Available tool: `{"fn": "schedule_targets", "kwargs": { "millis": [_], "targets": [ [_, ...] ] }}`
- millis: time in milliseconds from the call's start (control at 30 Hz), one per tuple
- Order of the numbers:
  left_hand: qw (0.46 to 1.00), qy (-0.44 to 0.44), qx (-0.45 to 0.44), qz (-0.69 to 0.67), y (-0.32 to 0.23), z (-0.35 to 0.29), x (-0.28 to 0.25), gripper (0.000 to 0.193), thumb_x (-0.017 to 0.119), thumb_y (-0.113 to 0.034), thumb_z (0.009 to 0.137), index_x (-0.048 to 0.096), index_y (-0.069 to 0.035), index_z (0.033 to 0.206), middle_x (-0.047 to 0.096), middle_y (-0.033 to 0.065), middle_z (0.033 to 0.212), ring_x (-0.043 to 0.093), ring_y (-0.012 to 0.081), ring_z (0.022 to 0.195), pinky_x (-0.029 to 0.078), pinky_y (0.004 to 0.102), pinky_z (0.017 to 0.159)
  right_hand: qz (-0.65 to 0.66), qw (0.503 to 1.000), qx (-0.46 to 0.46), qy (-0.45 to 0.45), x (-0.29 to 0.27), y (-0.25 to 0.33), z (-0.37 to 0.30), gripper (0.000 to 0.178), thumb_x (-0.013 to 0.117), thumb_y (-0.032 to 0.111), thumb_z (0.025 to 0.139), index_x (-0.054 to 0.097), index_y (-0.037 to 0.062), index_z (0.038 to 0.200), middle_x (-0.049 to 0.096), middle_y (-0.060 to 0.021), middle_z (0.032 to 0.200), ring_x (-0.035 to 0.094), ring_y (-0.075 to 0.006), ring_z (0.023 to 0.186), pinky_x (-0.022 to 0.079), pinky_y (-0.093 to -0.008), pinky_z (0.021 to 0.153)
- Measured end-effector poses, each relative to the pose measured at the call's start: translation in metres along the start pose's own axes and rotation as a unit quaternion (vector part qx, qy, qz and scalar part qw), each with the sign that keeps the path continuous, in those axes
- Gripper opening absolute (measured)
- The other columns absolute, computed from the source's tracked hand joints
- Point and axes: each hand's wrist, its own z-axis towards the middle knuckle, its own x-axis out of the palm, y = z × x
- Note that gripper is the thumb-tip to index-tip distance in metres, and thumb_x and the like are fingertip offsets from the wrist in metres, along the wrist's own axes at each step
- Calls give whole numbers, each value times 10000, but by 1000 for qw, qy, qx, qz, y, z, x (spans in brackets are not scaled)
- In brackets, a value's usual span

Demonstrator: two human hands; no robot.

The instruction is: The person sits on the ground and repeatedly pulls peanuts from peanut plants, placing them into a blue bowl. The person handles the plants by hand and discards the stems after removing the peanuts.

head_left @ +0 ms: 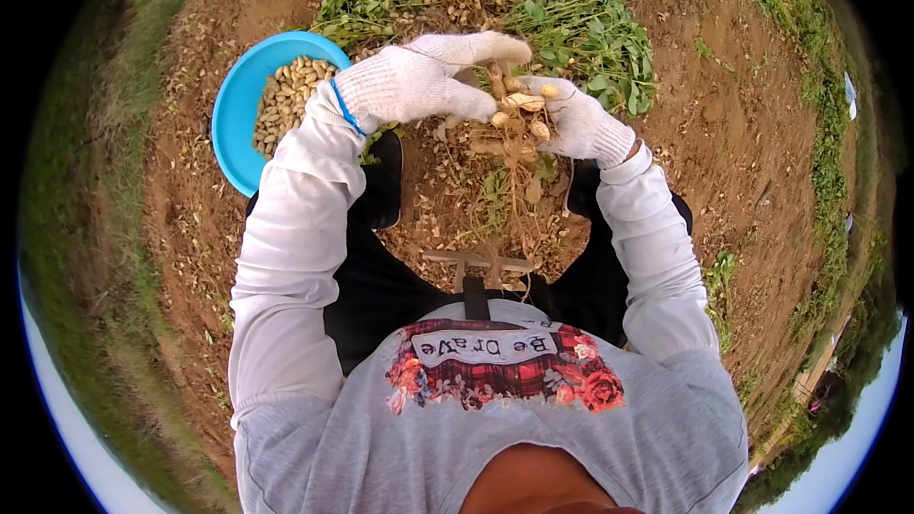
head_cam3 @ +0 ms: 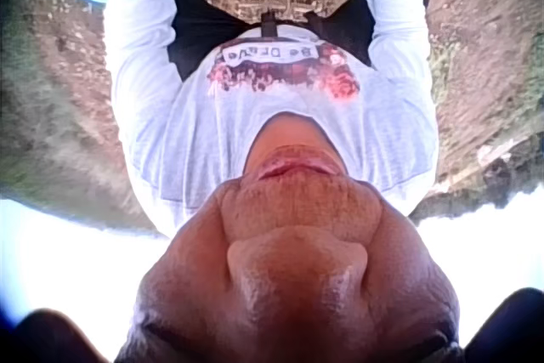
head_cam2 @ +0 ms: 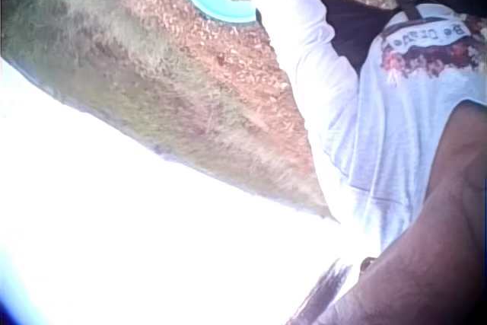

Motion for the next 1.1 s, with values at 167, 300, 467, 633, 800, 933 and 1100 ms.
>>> {"fn": "schedule_targets", "kwargs": {
  "millis": [167,300,467,633,800,933,1100],
  "targets": [
    [999,28,-10,-38,-2,10,7,355,709,-140,957,667,-69,1302,704,37,1095,659,99,936,544,271,771,30,997,66,-1,3,-5,-3,421,796,173,870,644,66,1248,723,-134,1063,716,-310,990,590,-388,878],
    [998,24,-56,-18,-15,19,15,301,697,-149,983,672,-66,1271,712,33,1025,666,104,934,549,277,786,137,986,90,-16,9,-25,-10,365,785,169,884,663,82,1217,733,-121,1046,719,-302,960,590,-376,855],
    [989,-54,13,138,-10,19,23,246,687,-155,1003,673,-35,1216,714,61,981,673,116,881,554,296,773,-91,994,56,-15,0,-10,-10,422,795,299,882,667,77,1217,732,-130,1060,717,-315,964,586,-387,861],
    [991,-37,-7,132,-8,-1,-13,246,724,-138,968,697,-28,1187,699,43,949,667,145,860,553,306,747,-81,991,32,-99,4,-3,-27,441,780,286,897,654,41,1242,714,-160,1089,694,-324,1011,578,-373,886],
    [903,-182,-289,261,35,-84,-102,291,664,-237,993,689,-81,1237,655,24,915,620,122,815,569,316,762,-91,994,10,-66,4,4,-22,348,782,206,863,641,54,1143,698,-140,1017,686,-322,968,578,-371,855],
    [797,-228,-191,526,41,-86,-83,262,689,-229,980,698,-66,1185,689,54,1008,650,159,948,540,323,866,-83,992,96,6,5,-3,-14,422,786,158,820,643,98,1212,699,-133,1085,686,-329,1032,580,-387,903],
    [989,-37,-113,89,-10,-28,-9,439,839,-125,855,664,-39,1249,663,39,1084,637,168,1017,544,329,888,-84,994,70,-27,3,-1,-9,404,790,198,841,637,89,1199,681,-122,1100,676,-324,1038,583,-390,902]
  ]
}}
